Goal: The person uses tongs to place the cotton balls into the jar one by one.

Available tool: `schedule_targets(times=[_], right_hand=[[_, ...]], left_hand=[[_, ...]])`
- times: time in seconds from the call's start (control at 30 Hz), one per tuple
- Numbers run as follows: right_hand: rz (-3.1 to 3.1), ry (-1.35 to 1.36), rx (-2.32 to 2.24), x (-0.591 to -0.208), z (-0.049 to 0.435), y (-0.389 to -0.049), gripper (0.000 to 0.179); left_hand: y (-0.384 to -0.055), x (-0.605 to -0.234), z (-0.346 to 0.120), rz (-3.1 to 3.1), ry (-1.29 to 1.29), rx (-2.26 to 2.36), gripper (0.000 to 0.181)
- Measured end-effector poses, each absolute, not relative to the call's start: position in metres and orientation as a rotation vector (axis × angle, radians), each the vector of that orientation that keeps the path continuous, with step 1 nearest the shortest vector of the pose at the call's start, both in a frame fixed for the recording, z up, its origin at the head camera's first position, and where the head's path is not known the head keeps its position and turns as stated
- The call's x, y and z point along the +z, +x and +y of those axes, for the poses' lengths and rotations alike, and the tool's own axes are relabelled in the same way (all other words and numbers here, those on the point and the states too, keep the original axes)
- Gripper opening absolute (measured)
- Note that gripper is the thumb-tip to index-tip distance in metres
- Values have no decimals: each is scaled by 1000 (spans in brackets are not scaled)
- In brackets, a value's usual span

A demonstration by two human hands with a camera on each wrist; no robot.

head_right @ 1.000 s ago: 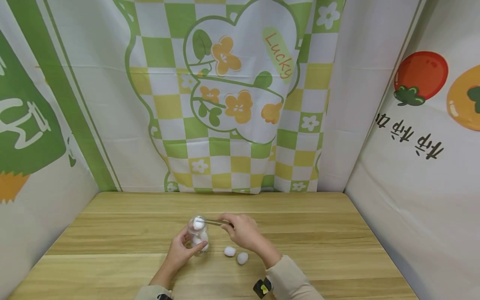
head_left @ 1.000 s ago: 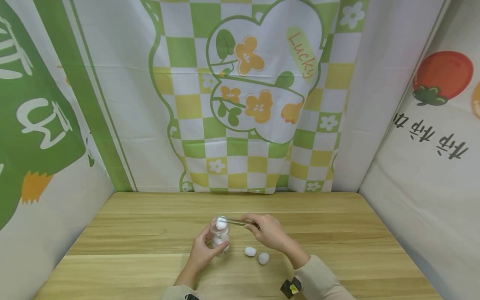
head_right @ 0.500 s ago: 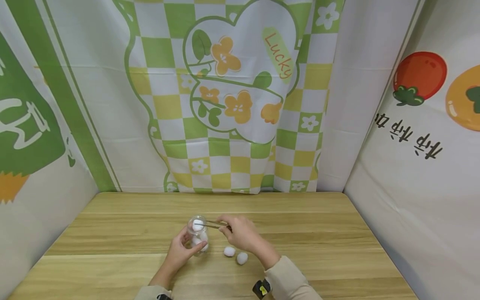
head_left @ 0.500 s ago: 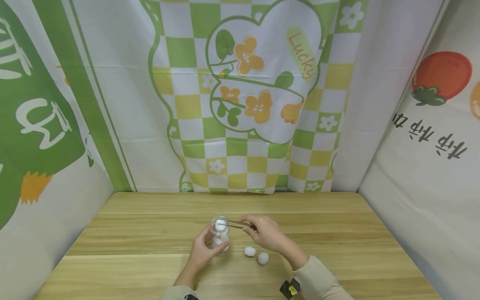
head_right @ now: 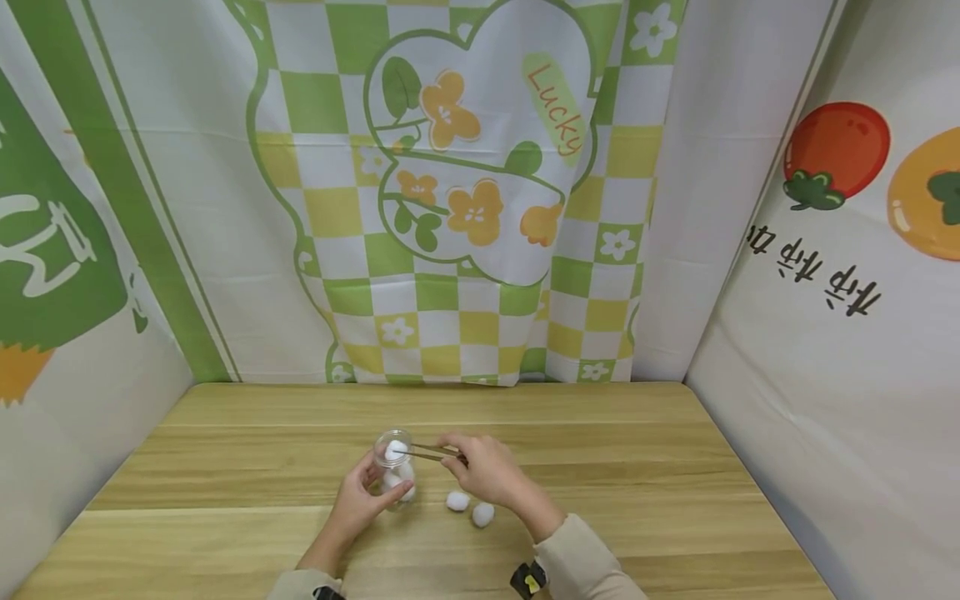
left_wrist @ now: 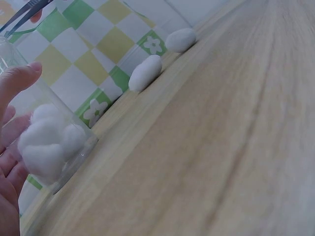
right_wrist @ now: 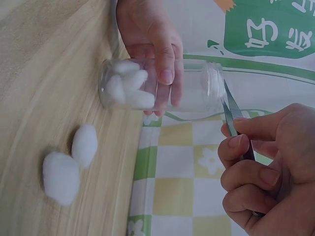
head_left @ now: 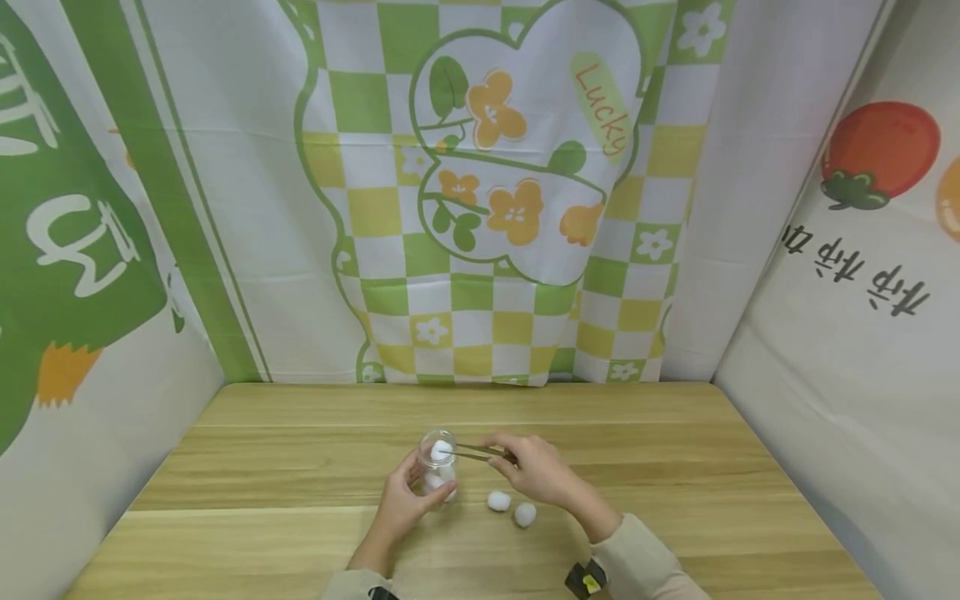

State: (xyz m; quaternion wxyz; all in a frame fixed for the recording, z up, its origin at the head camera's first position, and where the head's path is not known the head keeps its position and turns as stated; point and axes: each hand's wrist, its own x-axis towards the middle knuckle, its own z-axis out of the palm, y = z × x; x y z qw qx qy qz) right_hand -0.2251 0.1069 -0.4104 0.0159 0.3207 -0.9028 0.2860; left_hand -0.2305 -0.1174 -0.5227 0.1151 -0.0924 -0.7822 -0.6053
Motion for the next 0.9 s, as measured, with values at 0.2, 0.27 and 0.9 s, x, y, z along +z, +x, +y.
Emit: schedule_targets(times=[0.2,0.27,0.9], right_hand=[[-2816,981,889,-412,114,-222,28],[-2819,970,890,-412,116,-221,28],[-2787,979,901,-408,125,-215,29]], left_hand=[[-231,-524,-117,-2306,-250,-1811,60],[-231,-524,-117,-2302,-260,-1814,58],[-231,-523,-118,-2286,-253,-1814,57]])
